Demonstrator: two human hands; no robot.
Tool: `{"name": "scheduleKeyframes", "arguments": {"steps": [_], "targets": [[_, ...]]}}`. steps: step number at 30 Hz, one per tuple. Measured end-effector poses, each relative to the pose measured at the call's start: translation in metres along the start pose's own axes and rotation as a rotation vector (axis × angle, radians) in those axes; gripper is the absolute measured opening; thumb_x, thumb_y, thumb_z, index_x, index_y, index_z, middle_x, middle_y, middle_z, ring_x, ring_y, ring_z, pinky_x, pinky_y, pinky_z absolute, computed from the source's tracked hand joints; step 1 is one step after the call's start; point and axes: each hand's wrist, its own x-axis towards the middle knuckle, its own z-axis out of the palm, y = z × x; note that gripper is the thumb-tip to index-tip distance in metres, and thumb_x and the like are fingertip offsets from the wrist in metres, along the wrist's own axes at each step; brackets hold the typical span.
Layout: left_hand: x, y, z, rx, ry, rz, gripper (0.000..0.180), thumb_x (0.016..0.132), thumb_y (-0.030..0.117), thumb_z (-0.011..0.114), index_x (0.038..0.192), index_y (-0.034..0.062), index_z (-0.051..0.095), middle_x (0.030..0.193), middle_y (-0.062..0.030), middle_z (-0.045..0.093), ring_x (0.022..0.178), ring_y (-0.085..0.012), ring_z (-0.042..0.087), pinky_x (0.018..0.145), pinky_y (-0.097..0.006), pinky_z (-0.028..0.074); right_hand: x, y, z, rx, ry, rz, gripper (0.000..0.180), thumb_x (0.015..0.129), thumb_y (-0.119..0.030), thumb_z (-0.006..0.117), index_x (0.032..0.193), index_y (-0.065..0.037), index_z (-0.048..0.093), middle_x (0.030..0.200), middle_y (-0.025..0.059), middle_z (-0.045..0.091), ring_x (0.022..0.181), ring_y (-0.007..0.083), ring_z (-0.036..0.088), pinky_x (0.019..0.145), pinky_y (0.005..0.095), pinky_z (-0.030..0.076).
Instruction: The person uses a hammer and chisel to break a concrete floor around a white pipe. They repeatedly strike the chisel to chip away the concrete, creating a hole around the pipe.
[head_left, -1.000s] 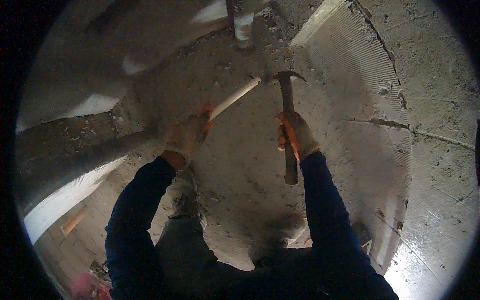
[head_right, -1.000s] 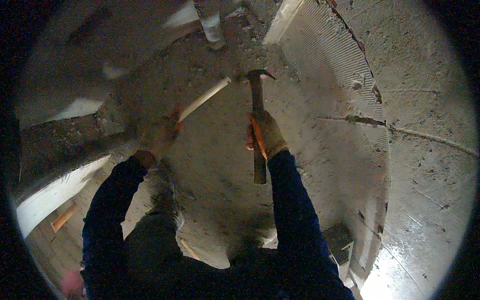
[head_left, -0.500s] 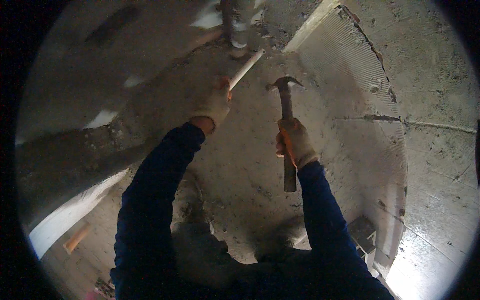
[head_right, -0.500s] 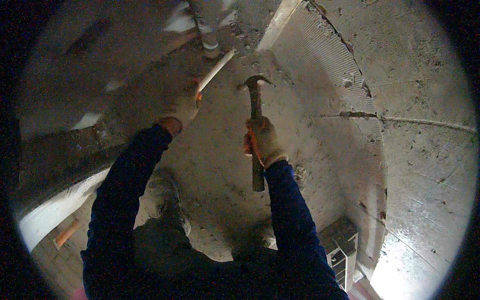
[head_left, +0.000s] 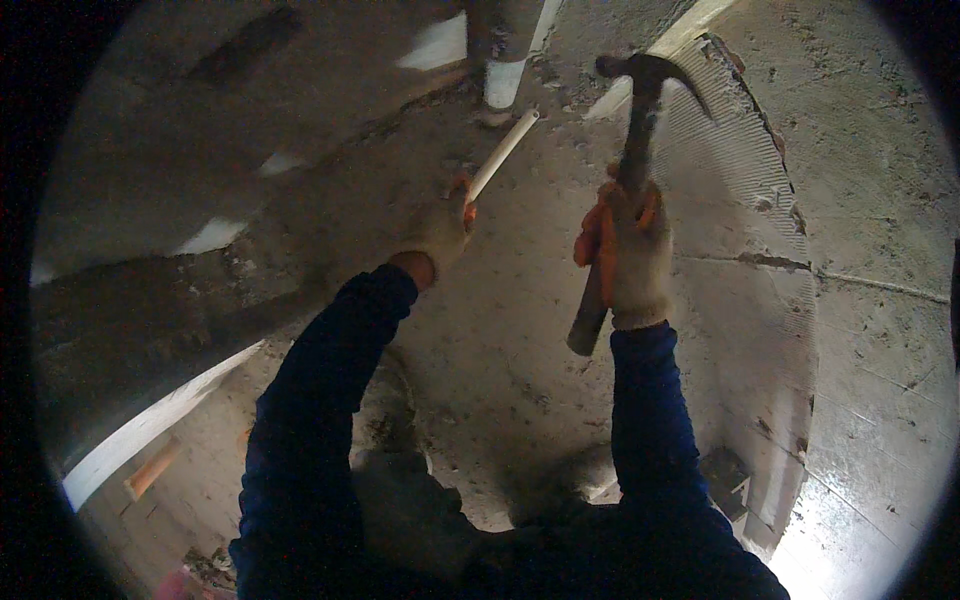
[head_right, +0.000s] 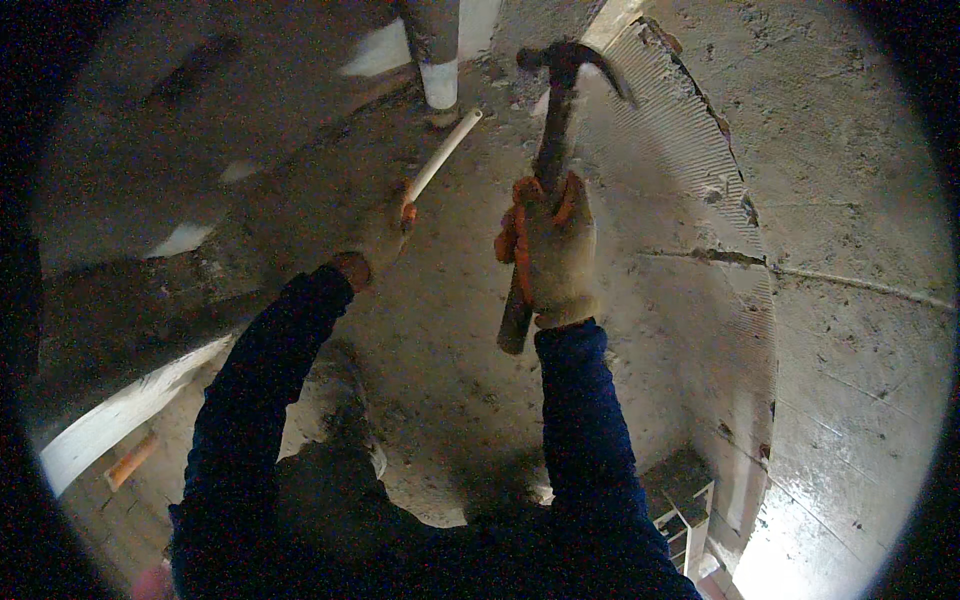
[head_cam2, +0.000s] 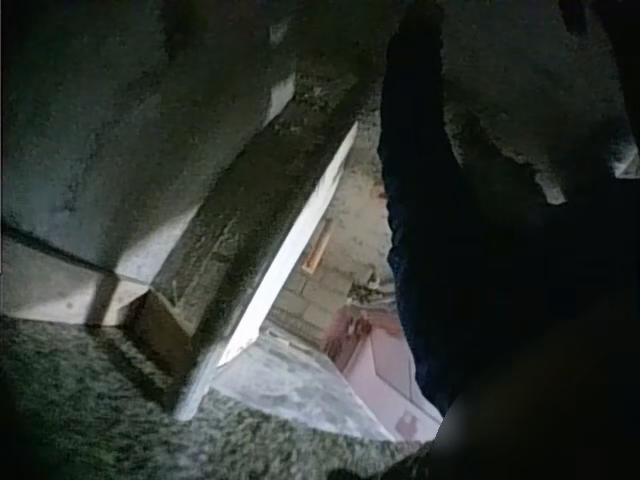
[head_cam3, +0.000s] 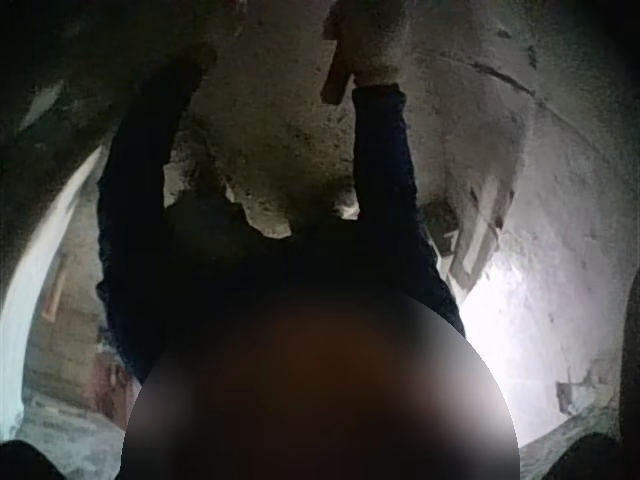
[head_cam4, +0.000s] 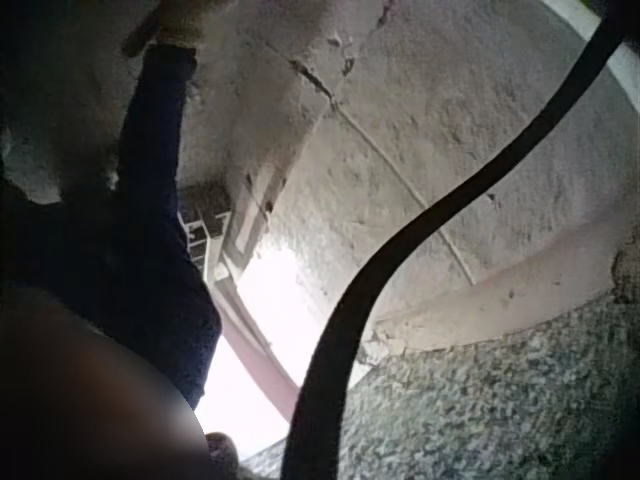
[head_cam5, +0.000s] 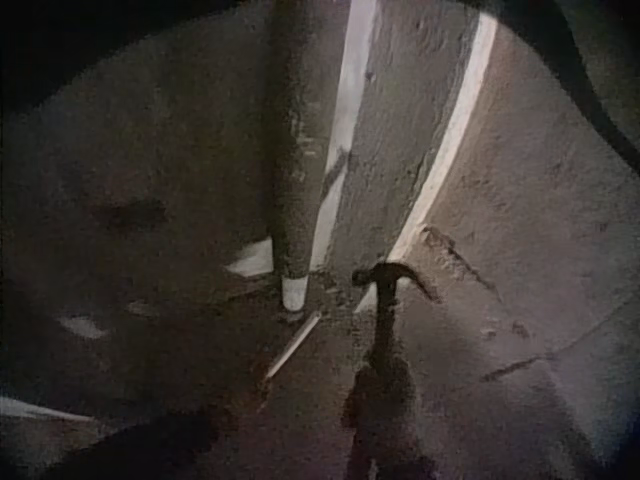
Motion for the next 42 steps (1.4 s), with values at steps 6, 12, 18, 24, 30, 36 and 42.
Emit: {"name": "scheduleKeyframes", "arguments": {"steps": [6,12,18,24,30,36,42], "targets": [[0.006,0.001,-0.011,-0.454,-0.117,-0.232,0.055,0.102,0.039,0.053,0.148,0.0128,0.037,0.072,0.0047,0.051,0.056,-0.0074,0.047,0.050,-0.027,0.042,0.036,0.053,0.011,0.368,-0.017,-0.257,0.015,0.099,-0.020,0.059,0.107,-0.012,0.050,0.088,0.0037,0.058,0.068,0.0158,0.057,0.055,0.0326,0.049],[0.012,0.008,-0.021,-0.342,-0.093,-0.136,0.037,0.103,0.038,0.050,0.129,0.0117,0.051,0.077,0.0066,0.051,0.061,-0.0064,0.047,0.053,-0.025,0.042,0.065,0.055,0.013,-0.573,0.061,0.349,0.019,0.094,-0.021,0.058,0.108,-0.009,0.051,0.069,0.0050,0.050,0.051,0.0149,0.050,0.042,0.0328,0.041],[0.024,0.008,-0.032,-0.070,-0.196,-0.169,0.030,0.103,0.035,0.047,0.122,0.0130,0.053,0.080,-0.0030,0.061,0.069,-0.0147,0.058,0.061,-0.033,0.048,0.051,0.025,0.023,-0.038,0.189,-0.259,0.017,0.100,-0.022,0.057,0.107,-0.008,0.051,0.070,0.0043,0.051,0.050,0.0142,0.050,0.042,0.0313,0.042],[0.031,0.024,-0.056,-0.161,-0.256,-0.218,0.026,0.103,0.037,0.050,0.111,0.0134,0.058,0.076,0.0031,0.057,0.062,-0.0094,0.053,0.055,-0.028,0.043,0.078,0.046,0.019,-0.696,0.132,-0.018,0.022,0.098,-0.025,0.055,0.107,-0.006,0.050,0.068,0.0046,0.051,0.050,0.0162,0.054,0.044,0.0335,0.044],[0.040,0.007,-0.061,-0.615,-0.367,-0.300,0.023,0.100,0.037,0.058,0.100,0.0147,0.064,0.075,0.0051,0.059,0.058,-0.0067,0.052,0.049,-0.024,0.041,0.060,0.022,0.006,-0.421,0.066,0.207,0.024,0.095,-0.027,0.059,0.103,-0.005,0.050,0.066,0.0046,0.051,0.048,0.0166,0.052,0.042,0.0338,0.042],[0.051,0.012,-0.079,-0.426,-0.431,-0.239,0.036,0.102,0.046,0.042,0.096,0.0150,0.059,0.068,0.0012,0.056,0.049,-0.0142,0.051,0.042,-0.036,0.041,0.073,0.031,0.023,-0.237,0.244,-0.230,0.025,0.095,-0.029,0.061,0.097,-0.006,0.050,0.061,0.0033,0.048,0.047,0.0175,0.052,0.041,0.0343,0.041],[0.036,0.056,-0.097,0.084,-0.370,-0.264,0.044,0.102,0.055,0.034,0.092,0.0207,0.058,0.069,0.0000,0.058,0.042,-0.0126,0.047,0.036,-0.034,0.036,0.077,0.038,0.007,-0.382,0.007,0.424,0.023,0.096,-0.030,0.058,0.093,-0.009,0.049,0.061,0.0049,0.048,0.046,0.0182,0.050,0.041,0.0340,0.040]]}}
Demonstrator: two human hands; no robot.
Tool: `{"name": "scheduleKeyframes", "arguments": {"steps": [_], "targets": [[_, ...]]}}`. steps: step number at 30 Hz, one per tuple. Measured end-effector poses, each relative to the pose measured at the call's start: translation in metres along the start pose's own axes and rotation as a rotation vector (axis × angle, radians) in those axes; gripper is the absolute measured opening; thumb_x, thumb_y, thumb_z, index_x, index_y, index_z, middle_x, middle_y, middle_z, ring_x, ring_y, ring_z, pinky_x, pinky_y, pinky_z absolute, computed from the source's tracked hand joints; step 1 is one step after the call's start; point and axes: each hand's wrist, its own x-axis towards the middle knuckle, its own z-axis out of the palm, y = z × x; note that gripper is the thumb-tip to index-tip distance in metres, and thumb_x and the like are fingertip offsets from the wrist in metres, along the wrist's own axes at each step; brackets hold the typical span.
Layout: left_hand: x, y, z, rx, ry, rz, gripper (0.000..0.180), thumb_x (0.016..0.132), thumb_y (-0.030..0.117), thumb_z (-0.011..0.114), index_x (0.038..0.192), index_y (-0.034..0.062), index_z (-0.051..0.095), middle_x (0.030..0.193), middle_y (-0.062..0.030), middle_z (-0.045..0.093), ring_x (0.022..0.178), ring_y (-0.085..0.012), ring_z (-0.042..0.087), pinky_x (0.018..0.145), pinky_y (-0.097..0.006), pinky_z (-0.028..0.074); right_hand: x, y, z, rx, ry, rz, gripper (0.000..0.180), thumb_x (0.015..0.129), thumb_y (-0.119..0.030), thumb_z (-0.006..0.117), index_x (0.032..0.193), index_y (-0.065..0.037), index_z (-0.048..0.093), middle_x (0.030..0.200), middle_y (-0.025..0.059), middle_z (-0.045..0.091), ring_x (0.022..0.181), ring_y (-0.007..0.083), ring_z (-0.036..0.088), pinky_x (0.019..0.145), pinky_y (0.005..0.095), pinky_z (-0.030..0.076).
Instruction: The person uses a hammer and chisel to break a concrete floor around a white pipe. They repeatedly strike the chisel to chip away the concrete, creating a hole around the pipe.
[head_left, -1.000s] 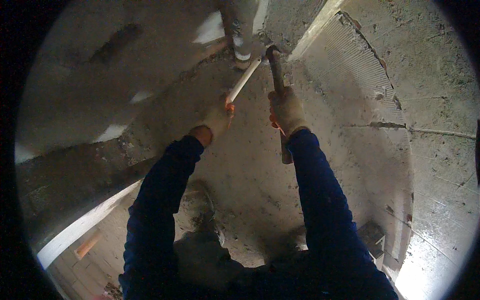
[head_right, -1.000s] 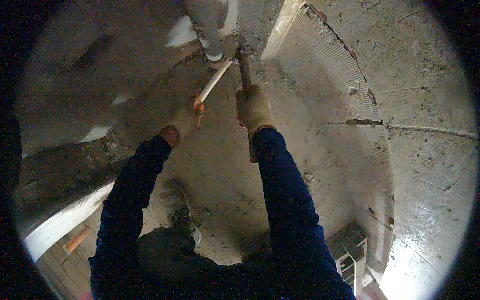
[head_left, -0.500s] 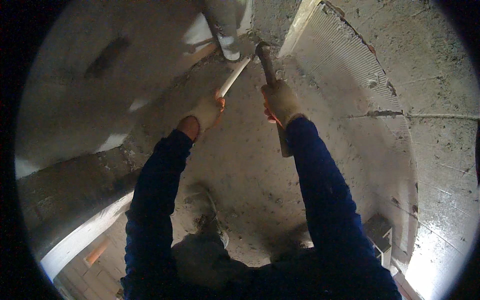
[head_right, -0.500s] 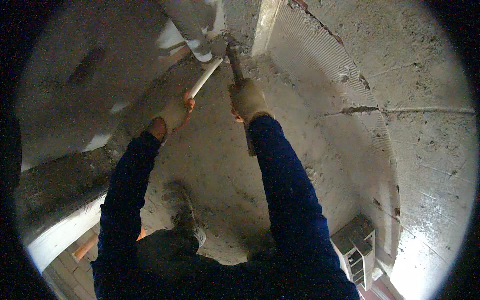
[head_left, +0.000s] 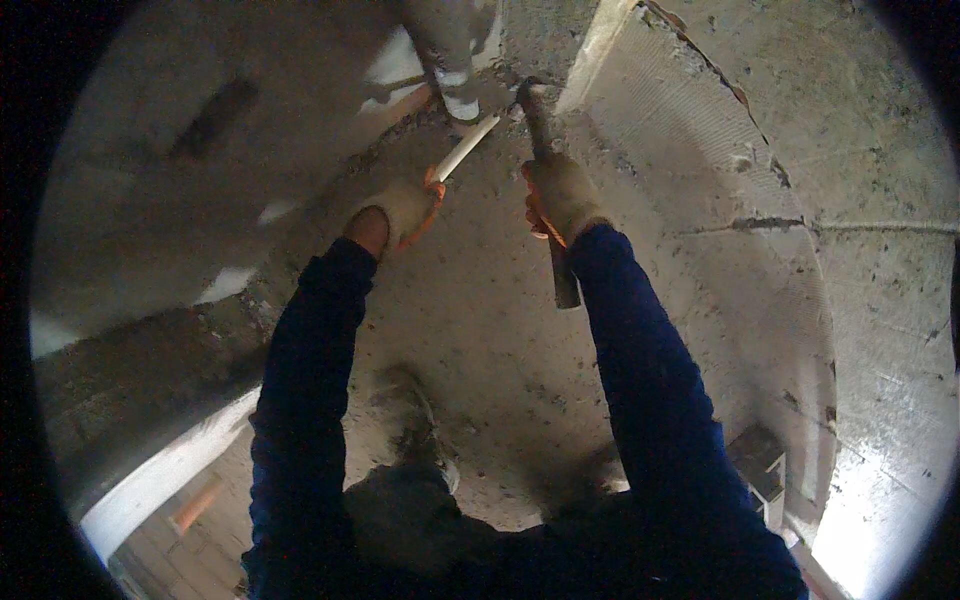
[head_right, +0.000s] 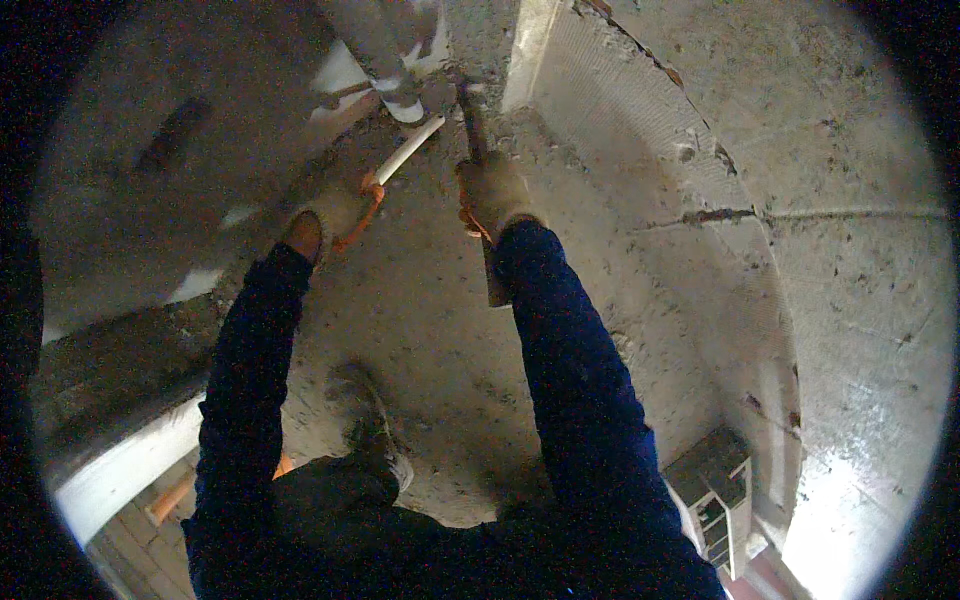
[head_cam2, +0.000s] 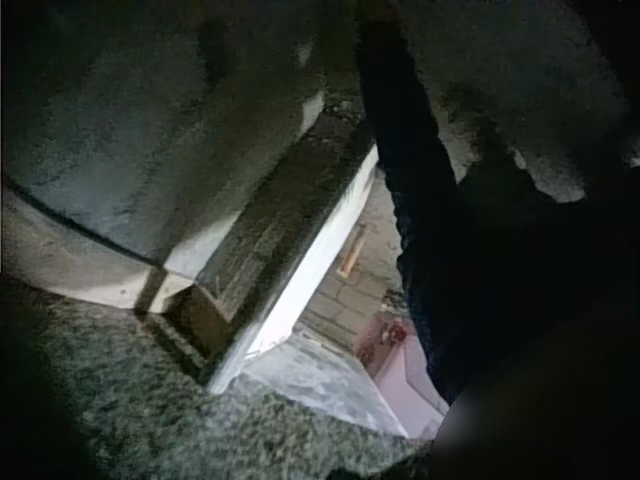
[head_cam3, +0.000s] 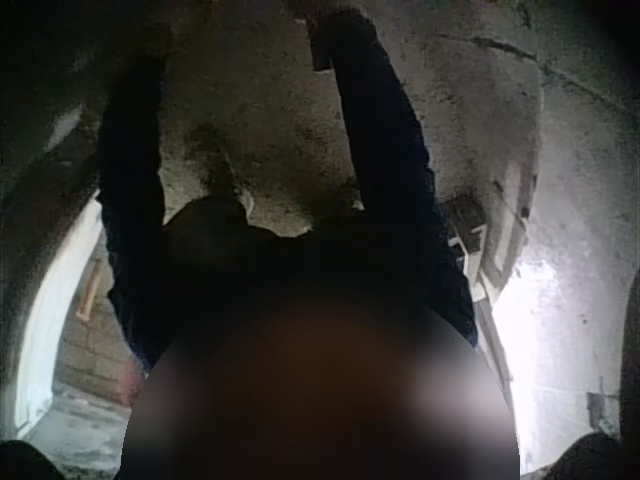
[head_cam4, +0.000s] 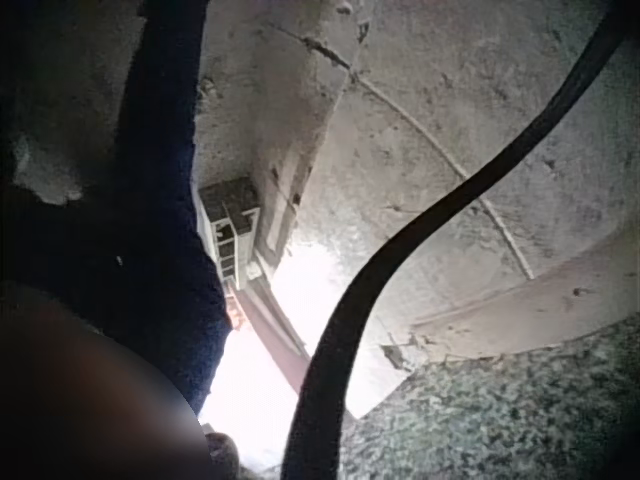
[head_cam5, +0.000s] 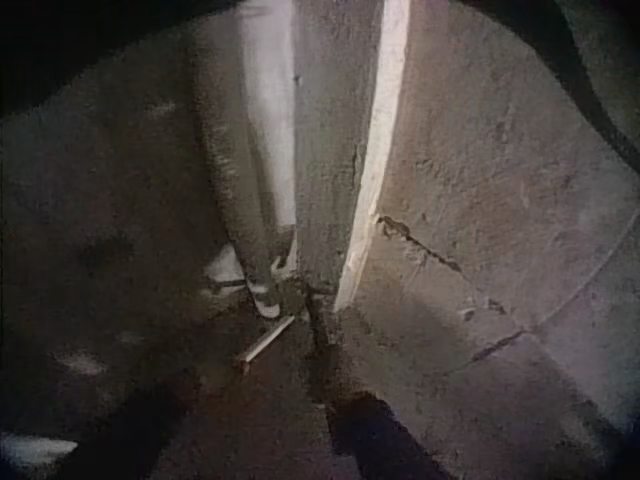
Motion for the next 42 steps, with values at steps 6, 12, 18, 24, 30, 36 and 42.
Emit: {"name": "scheduleKeyframes", "arguments": {"steps": [6,12,18,24,30,36,42], "targets": [[0.020,-0.016,-0.015,-0.449,-0.347,0.032,0.040,0.101,0.055,0.037,0.097,0.0216,0.059,0.071,0.0003,0.061,0.040,-0.0117,0.047,0.035,-0.033,0.037,-0.018,-0.012,0.001,0.394,0.132,-0.425,0.017,0.095,-0.024,0.057,0.096,-0.010,0.048,0.067,0.0051,0.049,0.048,0.0172,0.048,0.042,0.0341,0.040],[0.018,-0.005,-0.031,-0.197,-0.213,-0.097,0.036,0.100,0.051,0.045,0.096,0.0202,0.063,0.069,0.0003,0.060,0.043,-0.0128,0.050,0.037,-0.034,0.036,-0.001,0.001,0.013,-0.047,-0.110,-0.033,0.024,0.095,-0.029,0.056,0.100,-0.008,0.047,0.063,0.0050,0.047,0.048,0.0176,0.048,0.042,0.0367,0.039],[-0.011,-0.001,-0.007,0.059,0.113,0.260,0.040,0.101,0.050,0.049,0.102,0.0136,0.065,0.080,-0.0028,0.061,0.061,-0.0110,0.053,0.050,-0.030,0.040,-0.025,0.046,-0.001,0.066,-0.148,0.094,0.024,0.096,-0.029,0.055,0.103,-0.008,0.046,0.062,0.0051,0.046,0.047,0.0178,0.046,0.042,0.0365,0.039],[-0.064,-0.078,0.097,-0.645,0.119,0.007,0.038,0.102,0.044,0.051,0.116,0.0105,0.065,0.081,0.0026,0.057,0.068,-0.0135,0.052,0.065,-0.034,0.048,-0.048,0.094,-0.005,0.147,-0.071,0.165,0.021,0.095,-0.028,0.055,0.102,-0.010,0.047,0.066,0.0058,0.048,0.047,0.0176,0.046,0.044,0.0369,0.041],[-0.039,-0.072,0.103,0.121,0.552,0.637,0.040,0.102,0.031,0.053,0.135,0.0085,0.051,0.087,-0.0122,0.066,0.071,-0.0264,0.062,0.065,-0.043,0.050,-0.052,0.103,-0.004,0.167,-0.086,0.126,0.023,0.097,-0.030,0.056,0.103,-0.009,0.048,0.068,0.0051,0.051,0.049,0.0177,0.050,0.044,0.0365,0.043],[-0.008,-0.039,0.089,0.210,0.398,0.420,0.042,0.103,0.032,0.048,0.137,0.0062,0.048,0.090,-0.0206,0.067,0.075,-0.0324,0.064,0.066,-0.045,0.051,-0.057,0.100,0.004,0.115,-0.039,0.134,0.025,0.097,-0.031,0.054,0.104,-0.008,0.048,0.064,0.0055,0.049,0.044,0.0187,0.048,0.041,0.0367,0.042],[0.009,-0.049,0.108,-0.574,0.240,0.165,0.034,0.105,0.033,0.049,0.115,0.0025,0.060,0.082,-0.0050,0.063,0.071,-0.0144,0.060,0.060,-0.032,0.048,-0.062,0.101,0.008,0.063,-0.009,0.193,0.024,0.097,-0.029,0.053,0.103,-0.007,0.045,0.068,0.0061,0.049,0.044,0.0191,0.048,0.041,0.0369,0.043]]}}
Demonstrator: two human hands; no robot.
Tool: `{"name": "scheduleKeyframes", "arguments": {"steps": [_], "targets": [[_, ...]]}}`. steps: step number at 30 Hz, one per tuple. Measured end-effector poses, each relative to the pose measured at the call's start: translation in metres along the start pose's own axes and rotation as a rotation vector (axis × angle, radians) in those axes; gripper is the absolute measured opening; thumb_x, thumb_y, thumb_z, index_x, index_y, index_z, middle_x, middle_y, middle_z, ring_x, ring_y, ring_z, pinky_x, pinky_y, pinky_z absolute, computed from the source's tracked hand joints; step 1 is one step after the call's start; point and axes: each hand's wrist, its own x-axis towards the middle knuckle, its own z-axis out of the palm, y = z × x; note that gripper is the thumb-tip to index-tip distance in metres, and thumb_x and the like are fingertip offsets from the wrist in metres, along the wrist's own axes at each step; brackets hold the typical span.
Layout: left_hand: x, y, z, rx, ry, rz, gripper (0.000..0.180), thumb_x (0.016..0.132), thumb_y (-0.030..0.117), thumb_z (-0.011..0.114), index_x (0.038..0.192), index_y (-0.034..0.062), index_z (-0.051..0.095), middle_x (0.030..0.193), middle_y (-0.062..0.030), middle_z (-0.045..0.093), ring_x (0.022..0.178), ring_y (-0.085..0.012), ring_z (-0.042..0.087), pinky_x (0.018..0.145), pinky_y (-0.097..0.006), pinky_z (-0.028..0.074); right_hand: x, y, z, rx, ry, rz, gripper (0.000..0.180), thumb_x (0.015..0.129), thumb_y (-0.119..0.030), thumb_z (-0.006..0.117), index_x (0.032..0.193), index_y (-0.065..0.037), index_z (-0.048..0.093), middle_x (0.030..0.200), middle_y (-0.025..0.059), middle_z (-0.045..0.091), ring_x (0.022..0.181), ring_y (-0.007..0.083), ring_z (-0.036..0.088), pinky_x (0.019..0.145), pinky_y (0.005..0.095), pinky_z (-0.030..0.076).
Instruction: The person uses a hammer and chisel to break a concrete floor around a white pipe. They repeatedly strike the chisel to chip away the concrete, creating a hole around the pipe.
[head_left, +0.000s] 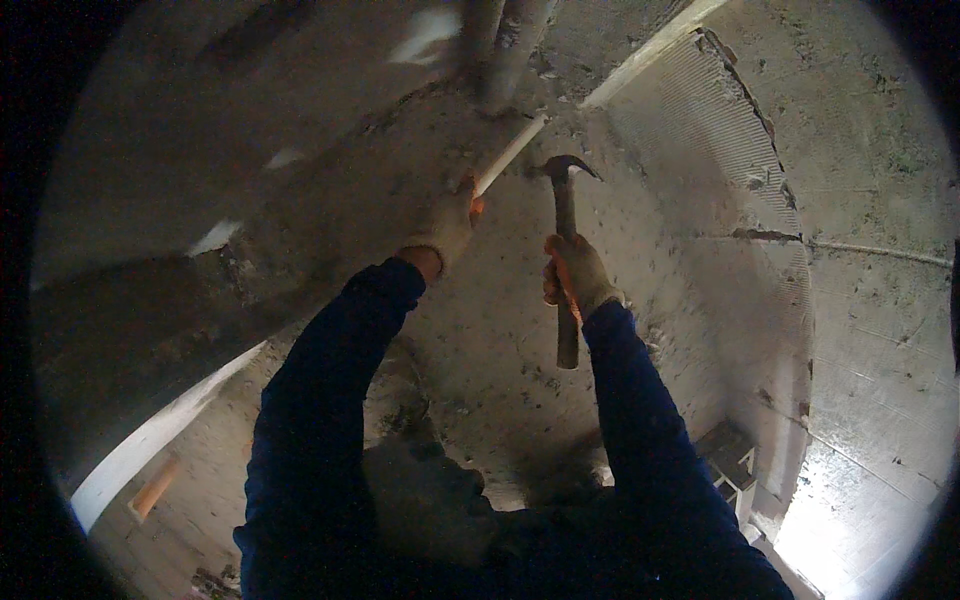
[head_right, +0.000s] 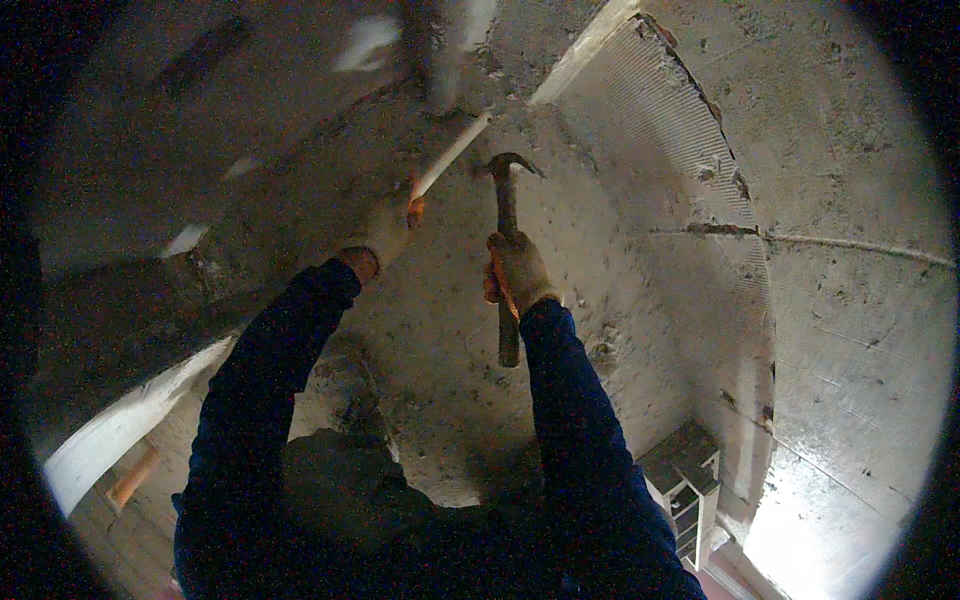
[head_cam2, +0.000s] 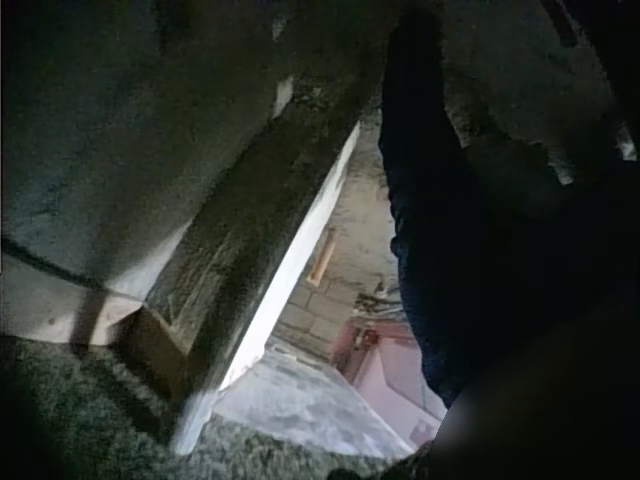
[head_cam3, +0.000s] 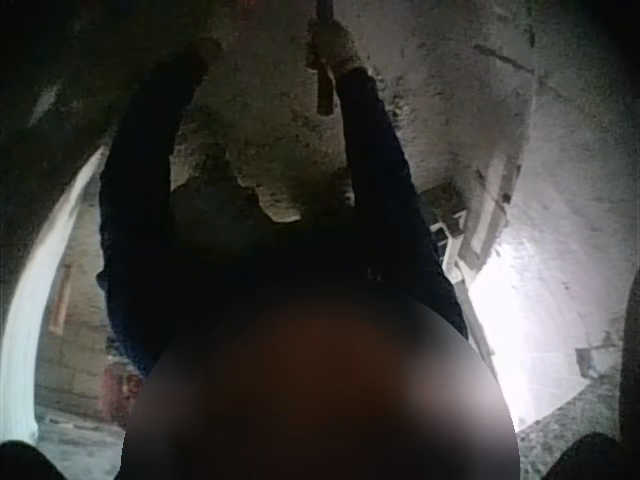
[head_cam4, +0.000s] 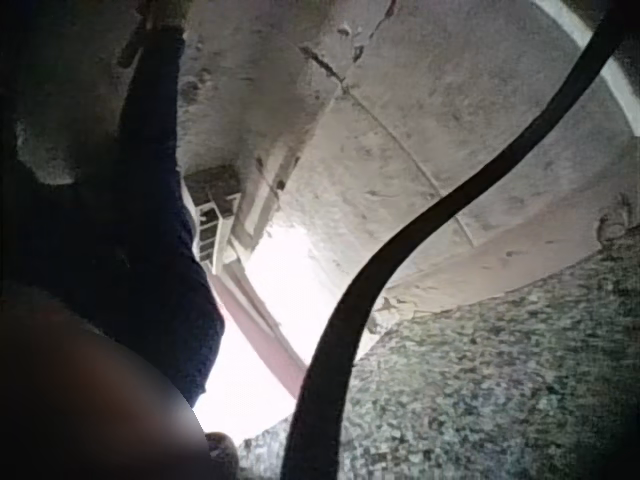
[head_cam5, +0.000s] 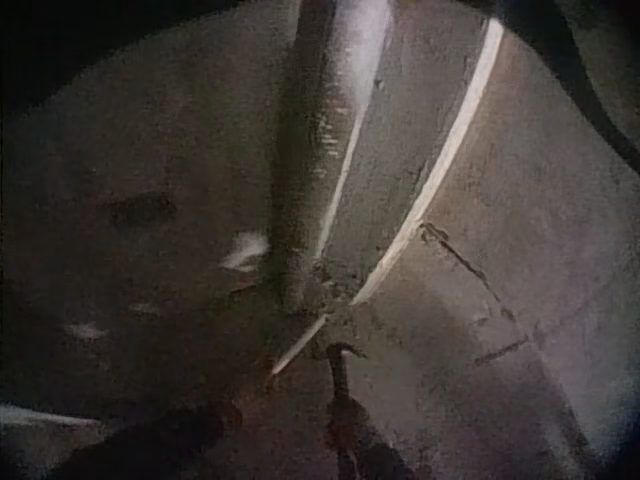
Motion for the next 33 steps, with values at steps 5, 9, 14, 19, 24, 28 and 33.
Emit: {"name": "scheduleKeyframes", "arguments": {"steps": [5,9,14,19,24,28,33], "targets": [[0.005,-0.014,-0.004,0.251,0.072,0.190,0.036,0.105,0.033,0.047,0.117,0.0030,0.061,0.088,-0.0110,0.066,0.079,-0.0230,0.063,0.071,-0.037,0.049,-0.004,-0.005,0.004,0.034,-0.005,-0.007,0.022,0.096,-0.026,0.055,0.100,-0.009,0.043,0.068,0.0055,0.049,0.047,0.0179,0.049,0.041,0.0366,0.044],[0.006,-0.030,-0.008,0.367,0.150,0.412,0.030,0.103,0.031,0.050,0.114,0.0041,0.060,0.092,-0.0118,0.066,0.080,-0.0240,0.062,0.072,-0.038,0.049,-0.009,-0.011,0.011,0.075,0.018,-0.012,0.021,0.095,-0.023,0.058,0.099,-0.009,0.043,0.071,0.0054,0.050,0.048,0.0171,0.049,0.041,0.0362,0.044],[0.038,-0.063,-0.011,-0.245,-0.075,0.233,0.031,0.100,0.027,0.057,0.121,0.0053,0.055,0.097,-0.0072,0.065,0.081,-0.0208,0.061,0.073,-0.035,0.050,-0.016,-0.035,0.030,0.139,0.068,-0.201,0.019,0.096,-0.020,0.060,0.103,-0.009,0.045,0.075,0.0051,0.053,0.049,0.0160,0.050,0.042,0.0351,0.045],[0.053,-0.090,0.005,0.163,0.118,0.629,0.039,0.100,0.024,0.058,0.137,0.0128,0.054,0.088,0.0003,0.052,0.077,-0.0120,0.052,0.068,-0.023,0.048,-0.023,-0.070,0.045,0.368,0.107,-0.674,0.024,0.099,-0.020,0.057,0.118,-0.008,0.048,0.076,0.0037,0.054,0.053,0.0150,0.052,0.047,0.0333,0.048],[0.050,-0.093,0.016,-0.311,-0.155,0.097,0.042,0.102,0.030,0.053,0.144,0.0216,0.049,0.093,0.0009,0.051,0.074,-0.0092,0.052,0.062,-0.018,0.045,-0.005,-0.072,0.062,0.479,0.193,-0.818,0.022,0.100,-0.019,0.055,0.117,-0.007,0.047,0.072,0.0027,0.054,0.054,0.0156,0.053,0.050,0.0327,0.049],[0.044,-0.085,0.008,-0.020,-0.144,0.173,0.047,0.103,0.038,0.050,0.147,0.0233,0.044,0.101,-0.0008,0.055,0.072,-0.0097,0.056,0.061,-0.020,0.047,0.020,-0.068,0.067,-0.225,0.236,-0.312,0.017,0.099,-0.021,0.055,0.109,-0.010,0.047,0.068,0.0022,0.052,0.051,0.0157,0.051,0.046,0.0317,0.046],[0.037,-0.058,-0.012,-0.120,-0.303,-0.096,0.042,0.102,0.040,0.053,0.138,0.0176,0.049,0.098,-0.0013,0.059,0.074,-0.0098,0.057,0.065,-0.020,0.047,0.005,-0.067,0.060,0.154,0.181,-0.419,0.019,0.097,-0.025,0.059,0.105,-0.010,0.050,0.065,0.0007,0.047,0.046,0.0126,0.047,0.041,0.0293,0.041]]}}
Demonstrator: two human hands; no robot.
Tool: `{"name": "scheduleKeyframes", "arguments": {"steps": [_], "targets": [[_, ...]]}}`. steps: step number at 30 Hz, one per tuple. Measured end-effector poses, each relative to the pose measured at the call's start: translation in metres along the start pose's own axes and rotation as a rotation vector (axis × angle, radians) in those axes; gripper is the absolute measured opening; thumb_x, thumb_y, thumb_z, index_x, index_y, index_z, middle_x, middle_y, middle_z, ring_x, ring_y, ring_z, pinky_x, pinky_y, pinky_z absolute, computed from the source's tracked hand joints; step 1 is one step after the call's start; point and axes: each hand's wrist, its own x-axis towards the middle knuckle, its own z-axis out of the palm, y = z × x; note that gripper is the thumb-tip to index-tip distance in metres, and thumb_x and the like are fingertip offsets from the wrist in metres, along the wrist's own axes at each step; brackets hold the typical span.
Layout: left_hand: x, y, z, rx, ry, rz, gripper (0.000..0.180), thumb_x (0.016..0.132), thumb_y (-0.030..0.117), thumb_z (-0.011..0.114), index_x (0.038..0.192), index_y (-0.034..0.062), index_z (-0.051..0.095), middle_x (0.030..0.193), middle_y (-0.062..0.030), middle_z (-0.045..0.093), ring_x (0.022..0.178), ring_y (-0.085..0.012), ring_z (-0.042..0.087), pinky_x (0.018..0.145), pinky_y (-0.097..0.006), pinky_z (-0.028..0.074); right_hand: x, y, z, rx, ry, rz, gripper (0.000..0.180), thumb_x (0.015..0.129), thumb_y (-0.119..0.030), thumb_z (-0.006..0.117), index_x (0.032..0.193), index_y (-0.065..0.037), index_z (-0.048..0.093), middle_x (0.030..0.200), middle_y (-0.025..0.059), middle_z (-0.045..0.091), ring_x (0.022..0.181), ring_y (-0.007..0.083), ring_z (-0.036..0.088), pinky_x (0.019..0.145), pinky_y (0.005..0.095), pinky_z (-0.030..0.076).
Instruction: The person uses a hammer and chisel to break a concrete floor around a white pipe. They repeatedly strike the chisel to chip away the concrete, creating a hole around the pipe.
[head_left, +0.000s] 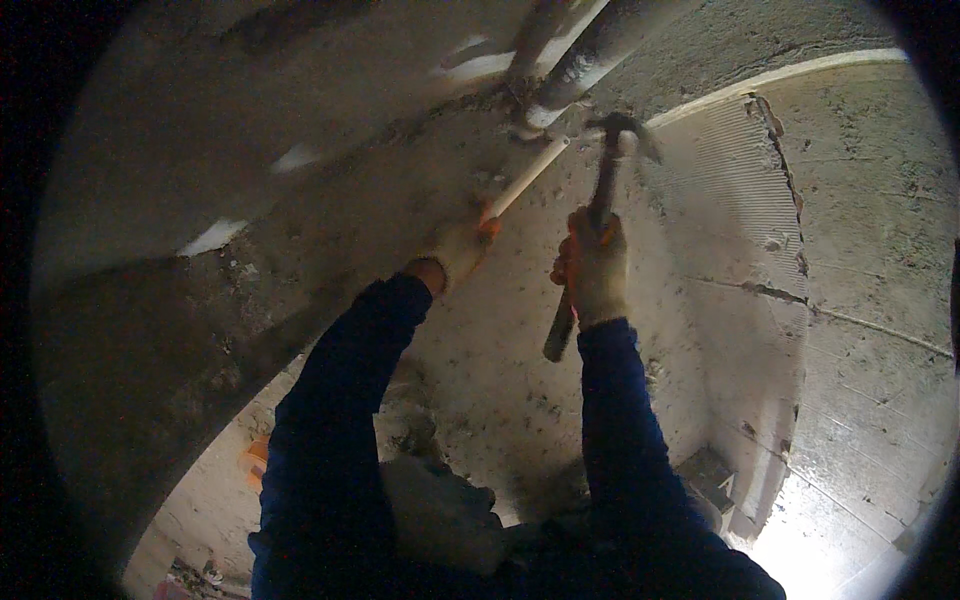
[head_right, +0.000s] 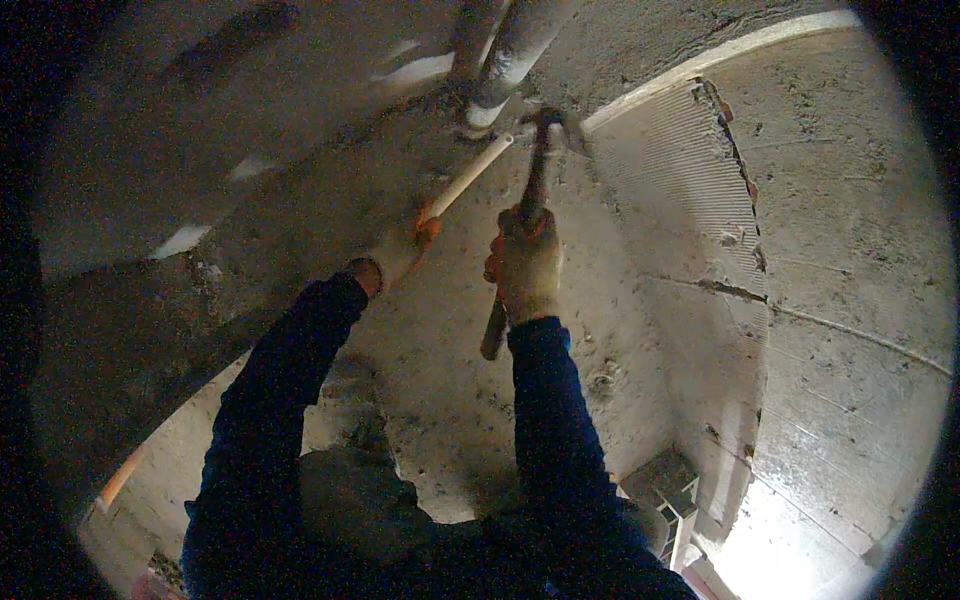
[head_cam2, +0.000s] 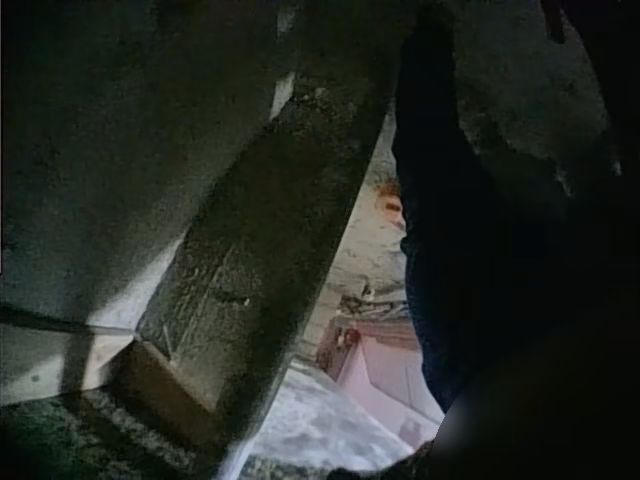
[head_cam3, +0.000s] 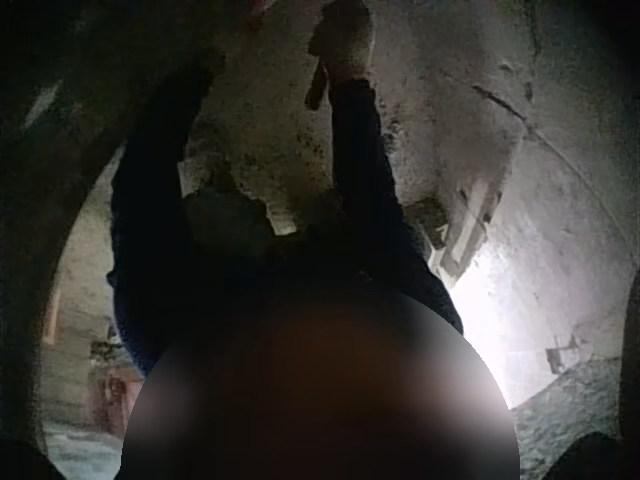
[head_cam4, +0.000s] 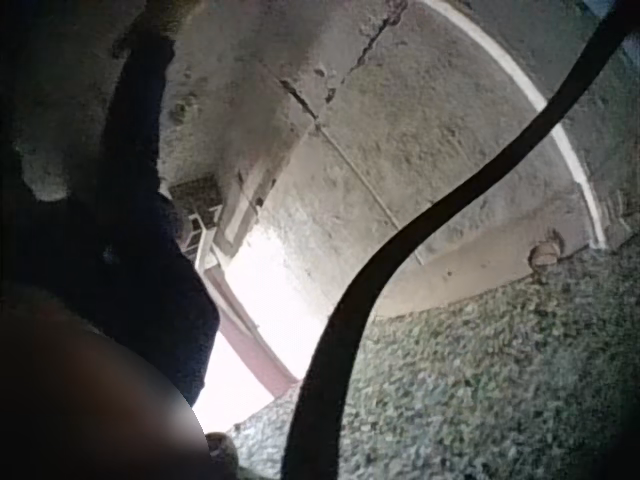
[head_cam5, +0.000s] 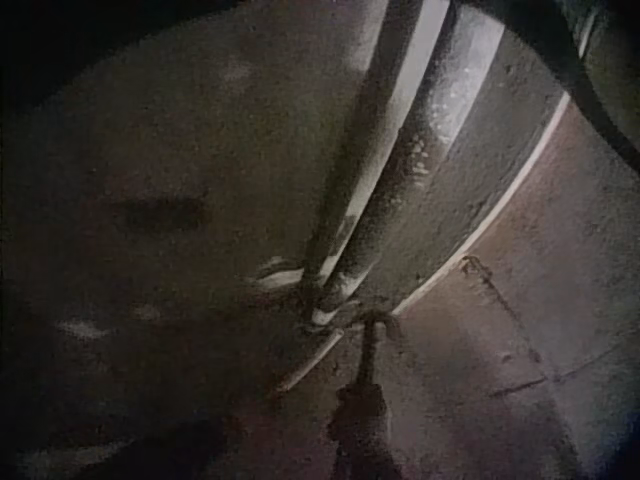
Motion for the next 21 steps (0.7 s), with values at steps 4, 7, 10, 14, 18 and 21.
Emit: {"name": "scheduleKeyframes", "arguments": {"steps": [4,7,10,14,18,21], "targets": [[-0.016,0.020,-0.002,0.270,0.105,0.088,0.030,0.101,0.038,0.056,0.117,0.0127,0.057,0.091,-0.0007,0.061,0.081,-0.0103,0.058,0.072,-0.021,0.047,-0.008,-0.003,0.006,0.330,0.057,-0.294,0.023,0.097,-0.019,0.062,0.113,-0.008,0.051,0.073,0.0015,0.053,0.054,0.0117,0.051,0.044,0.0300,0.045],[-0.016,0.027,-0.002,0.289,0.058,0.027,0.028,0.101,0.032,0.056,0.116,0.0091,0.059,0.094,-0.0035,0.064,0.086,-0.0147,0.060,0.078,-0.027,0.049,0.001,0.002,0.018,0.149,0.093,-0.285,0.019,0.098,-0.020,0.060,0.108,-0.008,0.050,0.071,0.0021,0.052,0.052,0.0128,0.051,0.044,0.0309,0.045],[-0.018,0.026,0.002,0.467,0.238,0.249,0.028,0.102,0.028,0.053,0.119,0.0067,0.057,0.095,-0.0050,0.062,0.088,-0.0192,0.059,0.080,-0.033,0.049,0.012,0.005,0.018,-0.171,0.022,0.082,0.015,0.098,-0.019,0.058,0.104,-0.009,0.049,0.070,0.0022,0.050,0.050,0.0140,0.051,0.043,0.0314,0.045],[-0.026,0.032,0.001,0.417,0.248,0.208,0.036,0.102,0.031,0.051,0.130,0.0082,0.053,0.097,-0.0073,0.061,0.086,-0.0218,0.057,0.078,-0.037,0.048,0.006,0.005,0.005,0.066,0.031,0.191,0.013,0.098,-0.020,0.057,0.102,-0.010,0.049,0.068,0.0022,0.050,0.050,0.0150,0.051,0.042,0.0325,0.045],[-0.033,0.045,-0.003,0.412,0.160,0.117,0.036,0.102,0.036,0.050,0.123,0.0073,0.054,0.091,-0.0091,0.060,0.081,-0.0224,0.056,0.073,-0.040,0.048,0.001,0.009,0.010,0.298,0.111,-0.229,0.027,0.095,-0.030,0.064,0.106,-0.010,0.051,0.067,0.0024,0.050,0.049,0.0153,0.052,0.043,0.0355,0.048],[-0.025,0.044,-0.001,0.439,0.167,0.128,0.040,0.102,0.038,0.050,0.126,0.0073,0.054,0.091,-0.0106,0.061,0.080,-0.0223,0.058,0.072,-0.040,0.049,0.009,0.011,0.018,0.302,0.045,-0.067,0.027,0.095,-0.030,0.063,0.109,-0.009,0.051,0.067,0.0041,0.051,0.050,0.0168,0.053,0.044,0.0368,0.049]]}}
